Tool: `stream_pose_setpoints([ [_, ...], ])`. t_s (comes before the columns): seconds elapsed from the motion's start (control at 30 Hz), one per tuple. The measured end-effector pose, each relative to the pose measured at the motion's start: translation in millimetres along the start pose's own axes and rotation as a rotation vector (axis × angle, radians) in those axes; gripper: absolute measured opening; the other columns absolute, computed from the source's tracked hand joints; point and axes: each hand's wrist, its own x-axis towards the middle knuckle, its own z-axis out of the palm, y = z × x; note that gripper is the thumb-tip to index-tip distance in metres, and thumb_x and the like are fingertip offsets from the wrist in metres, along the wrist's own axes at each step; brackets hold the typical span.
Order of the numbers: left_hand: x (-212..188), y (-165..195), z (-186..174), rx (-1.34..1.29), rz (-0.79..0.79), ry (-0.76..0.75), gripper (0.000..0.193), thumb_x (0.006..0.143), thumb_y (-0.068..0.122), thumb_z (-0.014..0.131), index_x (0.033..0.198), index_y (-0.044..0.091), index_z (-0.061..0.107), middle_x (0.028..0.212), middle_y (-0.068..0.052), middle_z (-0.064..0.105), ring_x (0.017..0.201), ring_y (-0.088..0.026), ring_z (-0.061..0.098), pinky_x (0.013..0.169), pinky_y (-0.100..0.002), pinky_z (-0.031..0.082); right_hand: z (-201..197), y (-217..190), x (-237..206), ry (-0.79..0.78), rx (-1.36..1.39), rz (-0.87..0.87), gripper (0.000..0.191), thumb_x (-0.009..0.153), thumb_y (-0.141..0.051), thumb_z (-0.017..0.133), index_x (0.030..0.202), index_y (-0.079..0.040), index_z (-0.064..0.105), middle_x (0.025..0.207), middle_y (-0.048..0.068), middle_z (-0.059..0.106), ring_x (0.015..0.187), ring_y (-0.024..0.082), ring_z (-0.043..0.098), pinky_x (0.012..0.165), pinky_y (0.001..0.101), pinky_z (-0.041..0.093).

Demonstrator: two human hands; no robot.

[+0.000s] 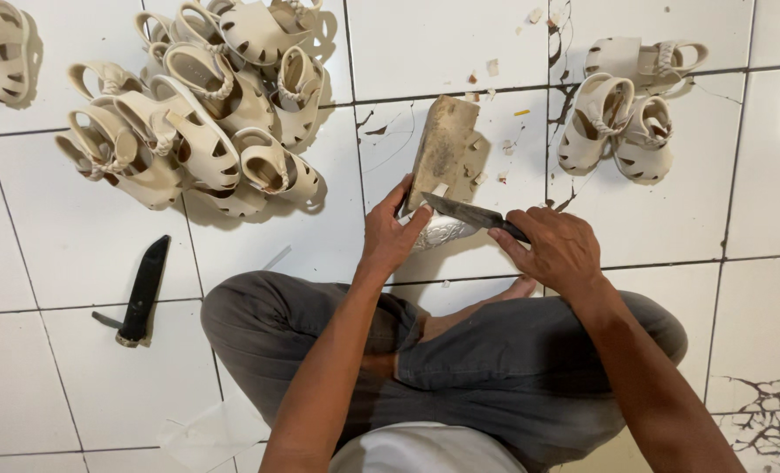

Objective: The person sits on a tiled floor and repeatedly trims the soles of white sandals using a knife and a wooden block. They pick up each sandal, place it on the block, shave off excess material, and set the sandal aside. The process is repeated for multiple sandals.

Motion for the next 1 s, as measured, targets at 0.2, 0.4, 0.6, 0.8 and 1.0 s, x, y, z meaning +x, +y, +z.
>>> stream_pose_setpoints([
  [0.2,3,7,-5,0.044,-0.041,-0.041,0.068,0.085,0.024,0.071,0.146,0.000,0.052,0.143,-0.020,0.063,0.134,-0.026,0.060,0.113,-0.035,0.043,9,-3,8,0.032,-0.027,-0.049,0.034,0.094,-0.042,0.074,0.088,-0.009,0.073,0.067,0.003,0.064,0.058,0.020,0.061,0.051,0.0348,0.047],
  [0.4,2,5,-4,0.048,-0.008,-0.018,0.066,0.087,0.024,0.070,0.147,0.000,0.053,0.146,-0.020,0.060,0.137,-0.027,0.057,0.113,-0.035,0.042,8,0,2,0.042,-0.043,-0.037,0.034,0.093,-0.043,0.075,0.089,-0.009,0.075,0.065,0.003,0.063,0.057,0.018,0.059,0.052,0.0329,0.046],
  [0.6,4,6,-4,0.034,-0.038,-0.042,0.067,0.088,0.026,0.070,0.147,0.002,0.052,0.143,-0.019,0.064,0.134,-0.027,0.060,0.113,-0.035,0.042,11,1,6,0.063,-0.063,-0.068,0.034,0.094,-0.043,0.076,0.088,-0.009,0.075,0.066,0.002,0.063,0.057,0.017,0.058,0.051,0.0322,0.045],
  [0.8,1,12,-5,0.095,-0.047,-0.029,0.067,0.086,0.030,0.070,0.147,0.005,0.055,0.143,-0.018,0.064,0.129,-0.025,0.063,0.107,-0.035,0.046,5,1,0,0.082,-0.080,-0.065,0.033,0.091,-0.043,0.077,0.088,-0.010,0.076,0.066,0.003,0.061,0.057,0.018,0.058,0.054,0.0328,0.046],
  [1.0,4,8,-6,0.003,-0.030,-0.054,0.067,0.088,0.029,0.070,0.148,0.005,0.054,0.140,-0.017,0.067,0.127,-0.022,0.064,0.110,-0.034,0.045,8,-2,7,0.100,-0.075,-0.069,0.033,0.092,-0.043,0.078,0.088,-0.010,0.074,0.067,0.001,0.061,0.060,0.017,0.059,0.054,0.0324,0.046],
])
